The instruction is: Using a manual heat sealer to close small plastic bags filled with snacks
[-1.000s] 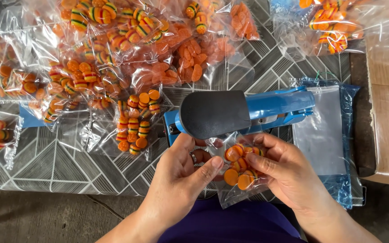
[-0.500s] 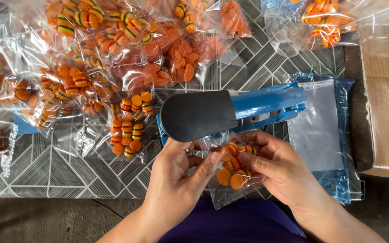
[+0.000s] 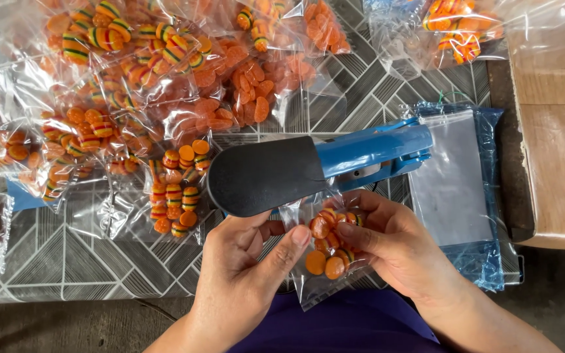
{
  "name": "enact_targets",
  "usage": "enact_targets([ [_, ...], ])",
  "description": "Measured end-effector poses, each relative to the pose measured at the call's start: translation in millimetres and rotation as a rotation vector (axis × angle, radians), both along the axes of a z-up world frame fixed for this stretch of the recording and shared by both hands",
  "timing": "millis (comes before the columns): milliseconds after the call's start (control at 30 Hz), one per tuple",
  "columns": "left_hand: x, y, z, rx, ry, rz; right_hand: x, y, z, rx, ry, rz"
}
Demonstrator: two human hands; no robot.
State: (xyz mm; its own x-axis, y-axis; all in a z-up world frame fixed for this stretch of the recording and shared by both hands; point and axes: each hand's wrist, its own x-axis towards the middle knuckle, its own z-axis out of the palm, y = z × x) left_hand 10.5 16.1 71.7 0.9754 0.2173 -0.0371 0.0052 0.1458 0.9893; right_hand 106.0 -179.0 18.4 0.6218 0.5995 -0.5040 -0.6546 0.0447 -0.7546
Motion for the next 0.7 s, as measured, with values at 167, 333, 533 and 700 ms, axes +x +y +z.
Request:
enact_targets([
  [167,-2,-1,-2,0.043,0.004,0.043,0,-2,-3,0.059,-0.009,0.013],
  [333,-5,-6,-9,0.18,0.013,0.11,1,-5,-6,0.02,0.001,-0.01],
  [533,-9,-16,-31,-0.018,-0.077,0.178,1,-6,-10,0.042,-0.052,0.0],
  [700,-14,-16,-41,-0.012,-0.227,0.233,-10,1,3,-0.099,-0.346,0.178],
])
